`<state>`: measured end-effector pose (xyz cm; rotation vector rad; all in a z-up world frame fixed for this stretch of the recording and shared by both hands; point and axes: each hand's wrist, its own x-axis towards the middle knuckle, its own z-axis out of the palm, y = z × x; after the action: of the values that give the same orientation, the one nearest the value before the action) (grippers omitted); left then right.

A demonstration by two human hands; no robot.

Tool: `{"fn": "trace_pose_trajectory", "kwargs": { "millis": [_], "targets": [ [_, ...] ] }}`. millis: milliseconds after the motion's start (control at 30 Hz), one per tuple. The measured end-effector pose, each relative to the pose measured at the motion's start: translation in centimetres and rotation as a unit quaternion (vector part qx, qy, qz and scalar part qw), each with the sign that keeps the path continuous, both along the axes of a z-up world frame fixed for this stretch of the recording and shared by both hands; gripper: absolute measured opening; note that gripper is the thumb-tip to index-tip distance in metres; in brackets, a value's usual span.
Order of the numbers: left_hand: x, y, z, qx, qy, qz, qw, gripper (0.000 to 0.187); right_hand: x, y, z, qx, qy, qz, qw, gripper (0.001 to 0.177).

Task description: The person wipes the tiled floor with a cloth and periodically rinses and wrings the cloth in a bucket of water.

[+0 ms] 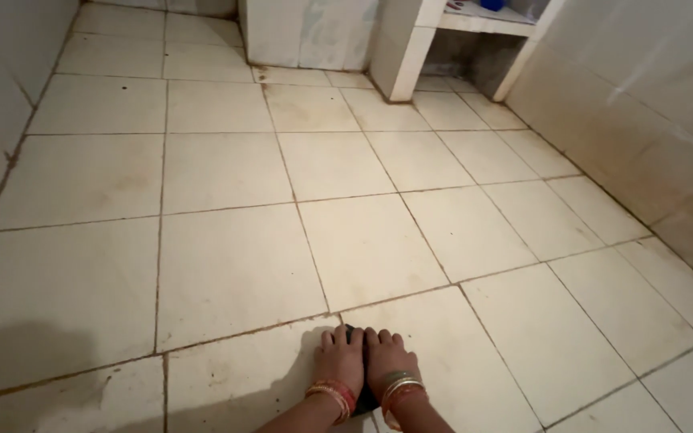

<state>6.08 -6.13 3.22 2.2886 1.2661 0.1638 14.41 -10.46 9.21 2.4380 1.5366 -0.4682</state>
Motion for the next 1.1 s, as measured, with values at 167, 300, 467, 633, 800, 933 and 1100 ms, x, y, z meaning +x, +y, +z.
{"fn": "trace_pose_trajectory", "kwargs": {
  "millis": [167, 300, 467, 633, 800, 933, 1100],
  "targets": [
    [2.2, -0.8, 2.4, -0.009, 0.002, -0.020, 1.000, 0.033, 1.7, -1.1, 3.2, -0.018, -0.009, -0.014, 1.000, 0.042],
    [4.2, -1.3, 4.3, -0.008, -0.030, -0.029, 0.999, 0.033, 3.5, -2.1, 5.5, 0.001, -0.007, -0.033, 0.999, 0.038],
    [7.3, -2.2, 6.8, -0.002, -0.046, -0.053, 0.998, 0.031, 6.0, -3.5, 8.1, 0.018, -0.018, -0.072, 0.997, 0.036],
    [10.0, -3.5, 10.0, -0.022, -0.060, -0.082, 0.995, 0.029, 8.4, -5.3, 11.3, 0.053, 0.007, -0.136, 0.989, 0.034],
    [12.6, -5.5, 13.4, -0.045, -0.056, -0.120, 0.990, 0.030, 10.2, -7.8, 14.7, 0.008, -0.054, -0.101, 0.993, 0.040],
    [14.7, -7.8, 16.3, -0.065, -0.052, -0.155, 0.984, 0.032, 12.0, -10.2, 17.2, -0.002, -0.047, -0.166, 0.985, 0.037],
    [17.2, -11.0, 19.0, -0.094, -0.099, -0.188, 0.973, 0.031, 15.8, -14.0, 18.6, 0.007, -0.050, -0.202, 0.978, 0.033]
  ]
}}
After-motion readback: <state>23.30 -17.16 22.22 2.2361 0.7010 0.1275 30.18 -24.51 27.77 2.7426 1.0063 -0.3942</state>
